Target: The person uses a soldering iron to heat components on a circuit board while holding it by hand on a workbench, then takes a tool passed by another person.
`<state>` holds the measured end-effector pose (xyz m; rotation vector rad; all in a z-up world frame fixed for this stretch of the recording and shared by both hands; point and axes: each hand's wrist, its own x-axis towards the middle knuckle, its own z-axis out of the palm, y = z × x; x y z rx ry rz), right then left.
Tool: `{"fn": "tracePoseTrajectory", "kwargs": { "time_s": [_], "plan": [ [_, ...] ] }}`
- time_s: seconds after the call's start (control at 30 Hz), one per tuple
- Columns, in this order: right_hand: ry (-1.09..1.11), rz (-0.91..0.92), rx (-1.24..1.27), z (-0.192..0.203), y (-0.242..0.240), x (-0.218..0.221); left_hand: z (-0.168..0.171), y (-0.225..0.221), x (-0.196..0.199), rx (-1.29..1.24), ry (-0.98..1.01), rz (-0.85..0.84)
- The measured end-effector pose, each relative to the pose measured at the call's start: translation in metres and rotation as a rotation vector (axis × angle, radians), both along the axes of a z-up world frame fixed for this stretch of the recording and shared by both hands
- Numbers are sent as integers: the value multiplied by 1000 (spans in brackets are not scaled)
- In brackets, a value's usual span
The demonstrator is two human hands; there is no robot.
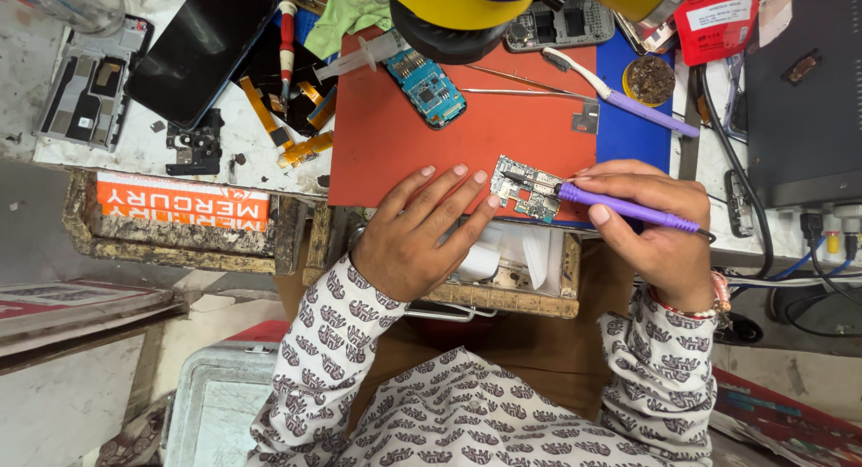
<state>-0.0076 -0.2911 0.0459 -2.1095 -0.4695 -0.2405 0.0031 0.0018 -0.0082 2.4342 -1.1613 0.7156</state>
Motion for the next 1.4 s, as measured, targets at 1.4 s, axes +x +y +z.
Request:
{"fn": "tracePoseTrajectory", "kwargs": {
  "time_s": [1.4],
  "plan": [
    [-1, -4, -8, 1, 2, -1, 0, 1, 0, 5, -13, 6]
  ]
}}
